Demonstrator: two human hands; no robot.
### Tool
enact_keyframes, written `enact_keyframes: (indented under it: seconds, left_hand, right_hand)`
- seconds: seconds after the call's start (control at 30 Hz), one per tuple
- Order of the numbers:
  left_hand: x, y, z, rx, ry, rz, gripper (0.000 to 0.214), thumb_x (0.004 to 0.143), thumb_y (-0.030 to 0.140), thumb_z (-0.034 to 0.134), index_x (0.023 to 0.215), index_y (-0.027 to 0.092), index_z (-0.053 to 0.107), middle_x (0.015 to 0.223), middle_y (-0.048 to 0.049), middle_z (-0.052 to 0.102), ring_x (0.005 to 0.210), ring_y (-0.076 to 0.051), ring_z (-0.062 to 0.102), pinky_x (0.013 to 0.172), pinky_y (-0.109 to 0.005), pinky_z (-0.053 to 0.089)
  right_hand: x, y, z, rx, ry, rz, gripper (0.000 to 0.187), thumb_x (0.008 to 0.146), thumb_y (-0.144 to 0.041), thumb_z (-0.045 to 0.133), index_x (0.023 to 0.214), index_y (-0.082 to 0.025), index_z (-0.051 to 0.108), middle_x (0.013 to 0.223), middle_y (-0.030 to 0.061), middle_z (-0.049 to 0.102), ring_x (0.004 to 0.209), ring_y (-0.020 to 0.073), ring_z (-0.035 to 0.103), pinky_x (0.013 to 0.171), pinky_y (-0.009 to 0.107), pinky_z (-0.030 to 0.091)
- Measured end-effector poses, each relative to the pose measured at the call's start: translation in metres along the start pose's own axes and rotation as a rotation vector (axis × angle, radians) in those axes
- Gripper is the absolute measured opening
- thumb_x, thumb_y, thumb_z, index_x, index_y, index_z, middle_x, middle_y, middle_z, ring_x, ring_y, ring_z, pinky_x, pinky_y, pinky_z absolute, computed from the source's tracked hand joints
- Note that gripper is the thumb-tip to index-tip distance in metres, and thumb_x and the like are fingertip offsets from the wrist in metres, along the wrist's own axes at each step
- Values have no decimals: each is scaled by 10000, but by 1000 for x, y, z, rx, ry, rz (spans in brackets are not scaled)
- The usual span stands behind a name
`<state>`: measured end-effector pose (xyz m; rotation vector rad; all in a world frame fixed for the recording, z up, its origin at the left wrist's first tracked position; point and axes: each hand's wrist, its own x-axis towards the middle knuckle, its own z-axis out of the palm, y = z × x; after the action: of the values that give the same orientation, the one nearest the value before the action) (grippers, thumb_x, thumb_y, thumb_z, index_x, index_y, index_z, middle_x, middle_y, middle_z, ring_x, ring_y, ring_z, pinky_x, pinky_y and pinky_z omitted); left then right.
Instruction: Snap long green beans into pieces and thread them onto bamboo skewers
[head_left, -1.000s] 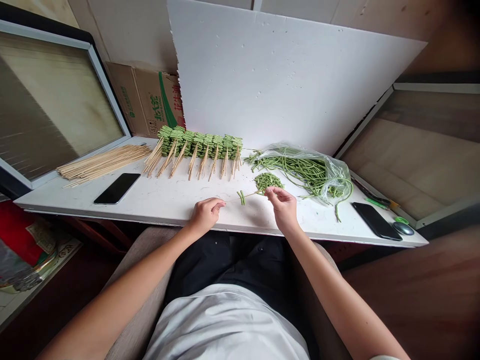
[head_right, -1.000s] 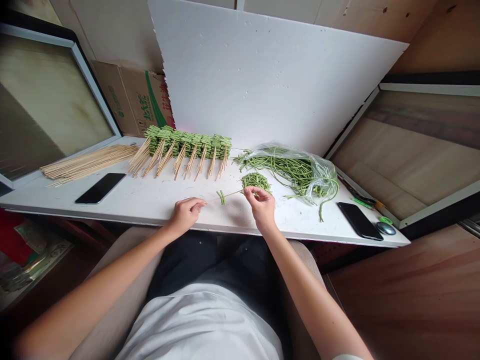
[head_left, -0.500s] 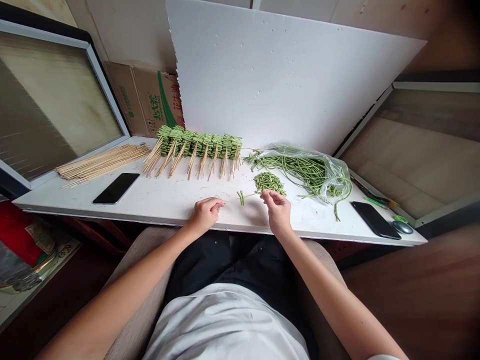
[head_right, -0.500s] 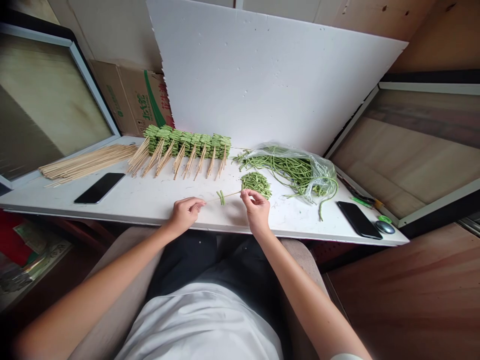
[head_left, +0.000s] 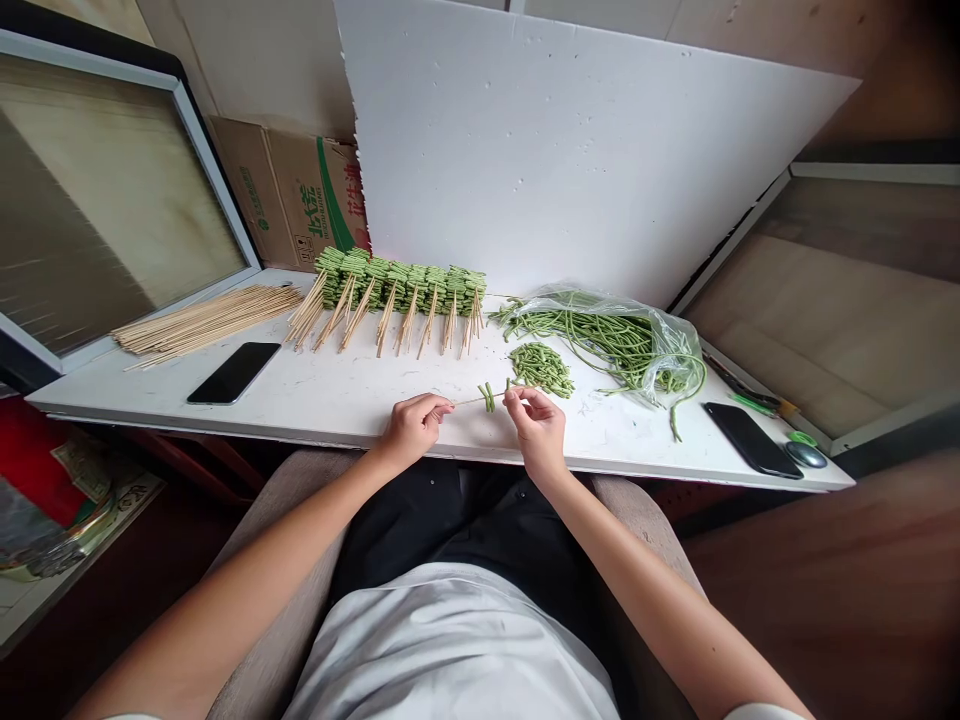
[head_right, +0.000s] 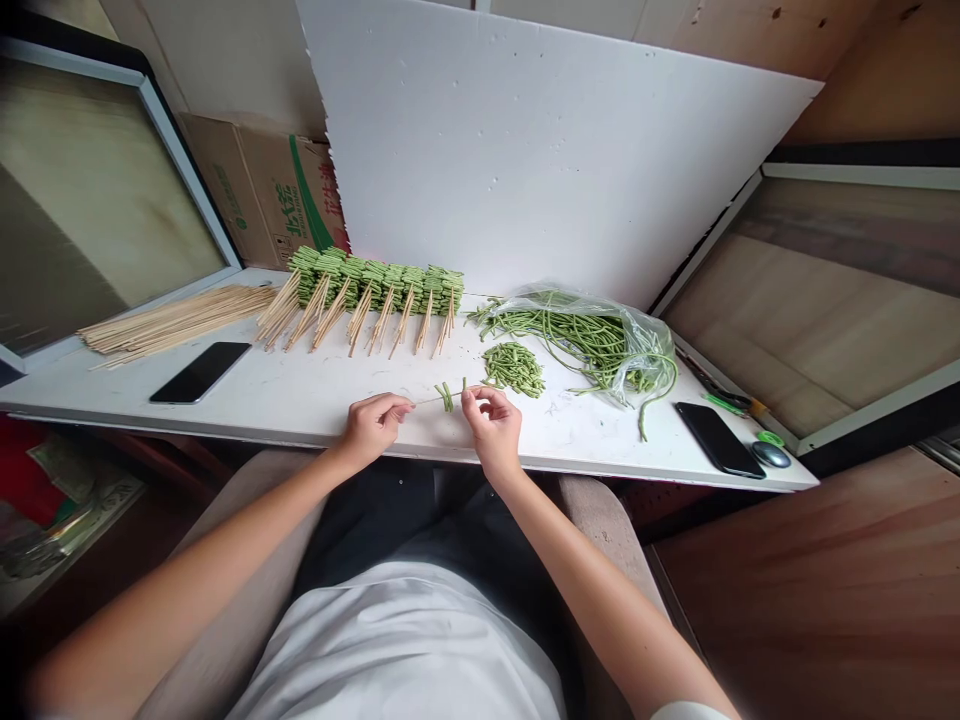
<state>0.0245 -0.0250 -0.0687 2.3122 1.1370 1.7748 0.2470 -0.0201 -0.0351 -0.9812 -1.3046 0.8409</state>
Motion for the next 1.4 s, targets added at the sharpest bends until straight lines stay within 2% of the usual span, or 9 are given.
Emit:
enact_keyframes:
  seconds: [0.3, 0.5, 0.8, 0.93, 1.07, 1.2, 1.4]
  left_hand:
    - [1, 3, 0, 12, -24, 10, 258, 957, 52, 515, 900, 190, 725, 708, -9, 695, 619, -132, 661, 629, -233, 539]
    - [3, 4, -1, 7, -8, -22, 212, 1001, 117, 546, 908, 187, 723, 699, -6, 683, 609, -127, 642, 639, -236, 530]
    - [4, 6, -1, 21, -43, -46, 218, 1041, 220, 558, 902, 188, 722, 704, -19, 696, 612, -137, 642, 629, -250, 521]
    - [15, 18, -7, -22, -78, -135, 128, 998, 298, 687, 1002, 183, 742, 901, -69, 776, 741, -165, 706, 659, -266, 533]
    - [34, 40, -16, -146, -82, -152, 205, 949, 318, 774, 1096, 180, 738, 1052, -91, 779, 840, -181, 733, 793, -309, 568]
    - [42, 54, -19, -230, -74, -185, 176, 978, 327, 743, 1070, 177, 743, 1051, -92, 768, 871, -182, 733, 822, -313, 579]
    - [36, 51, -13, -337, -50, -241, 189, 1001, 355, 717, 1005, 171, 757, 1014, -89, 751, 918, -187, 727, 835, -299, 594]
  right_hand:
    - [-4, 2, 3, -7, -59, -25, 307, 857, -552, 794, 842, -247, 758, 959, 75, 765, 963, 248, 669, 791, 366, 529]
    - [-2, 2, 3, -17, -140, -14, 345, 803, -517, 853, 1005, -246, 785, 1114, 93, 774, 1030, 259, 684, 783, 357, 534]
    - [-4, 7, 3, -50, -142, 16, 347, 821, -558, 823, 965, -244, 804, 1079, 91, 798, 936, 249, 701, 763, 367, 544]
    - [-2, 3, 1, -21, -149, -12, 295, 825, -515, 836, 948, -249, 804, 1043, 83, 797, 933, 251, 703, 752, 369, 535]
    - [-5, -3, 2, -34, -167, -74, 266, 821, -503, 849, 953, -274, 818, 1008, 75, 791, 946, 258, 689, 760, 384, 536]
    - [-11, -8, 4, -64, -210, -133, 228, 831, -488, 851, 970, -307, 832, 1005, 72, 789, 960, 269, 677, 795, 410, 543]
    - [-13, -8, 6, -63, -232, -178, 198, 851, -459, 848, 987, -316, 833, 1006, 73, 785, 991, 279, 676, 784, 414, 540]
